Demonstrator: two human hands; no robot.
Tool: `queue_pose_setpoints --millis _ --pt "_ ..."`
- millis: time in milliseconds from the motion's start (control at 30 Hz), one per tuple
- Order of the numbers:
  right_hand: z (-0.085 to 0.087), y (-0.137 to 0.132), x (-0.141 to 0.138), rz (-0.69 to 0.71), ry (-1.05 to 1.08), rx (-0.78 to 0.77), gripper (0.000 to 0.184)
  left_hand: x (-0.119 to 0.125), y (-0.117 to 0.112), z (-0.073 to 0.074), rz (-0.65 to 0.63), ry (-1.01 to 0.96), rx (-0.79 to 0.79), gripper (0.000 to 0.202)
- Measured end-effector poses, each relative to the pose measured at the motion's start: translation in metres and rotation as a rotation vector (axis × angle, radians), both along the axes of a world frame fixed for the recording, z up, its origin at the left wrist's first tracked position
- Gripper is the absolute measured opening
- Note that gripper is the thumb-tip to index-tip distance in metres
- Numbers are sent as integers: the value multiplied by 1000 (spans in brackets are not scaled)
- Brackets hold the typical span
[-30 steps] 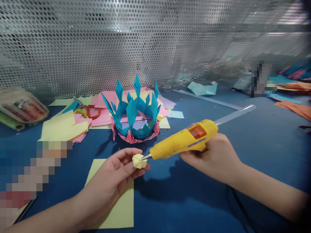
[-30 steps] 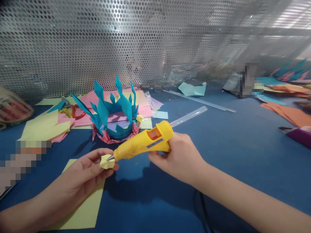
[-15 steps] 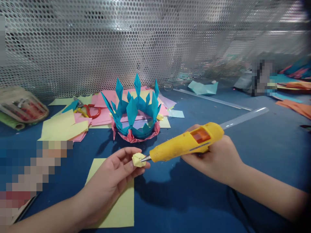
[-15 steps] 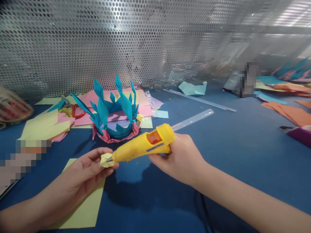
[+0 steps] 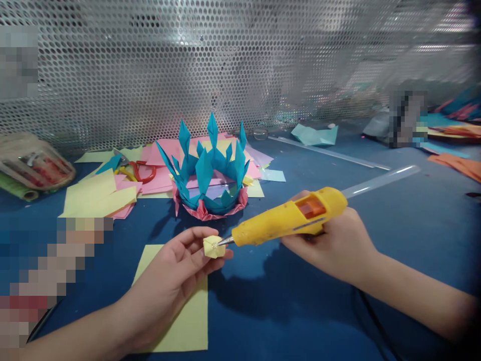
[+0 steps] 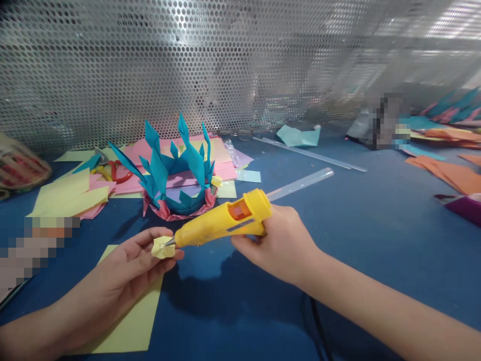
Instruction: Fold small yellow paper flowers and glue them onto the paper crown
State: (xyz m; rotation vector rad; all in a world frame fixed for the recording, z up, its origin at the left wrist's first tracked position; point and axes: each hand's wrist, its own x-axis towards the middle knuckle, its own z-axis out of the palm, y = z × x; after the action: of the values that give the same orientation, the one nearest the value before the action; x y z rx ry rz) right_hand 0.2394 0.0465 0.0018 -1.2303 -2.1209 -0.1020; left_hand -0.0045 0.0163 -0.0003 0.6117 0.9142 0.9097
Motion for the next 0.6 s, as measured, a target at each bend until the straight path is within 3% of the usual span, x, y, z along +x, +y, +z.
queue_pose_setpoints --millis 233,600 --pt "-1 -1 -2 -18 16 -19 11 0 2 -3 0 1 -5 12" --pt "1 -1 -3 -21 -29 70 8 1 3 -1 58 -24 -20 39"
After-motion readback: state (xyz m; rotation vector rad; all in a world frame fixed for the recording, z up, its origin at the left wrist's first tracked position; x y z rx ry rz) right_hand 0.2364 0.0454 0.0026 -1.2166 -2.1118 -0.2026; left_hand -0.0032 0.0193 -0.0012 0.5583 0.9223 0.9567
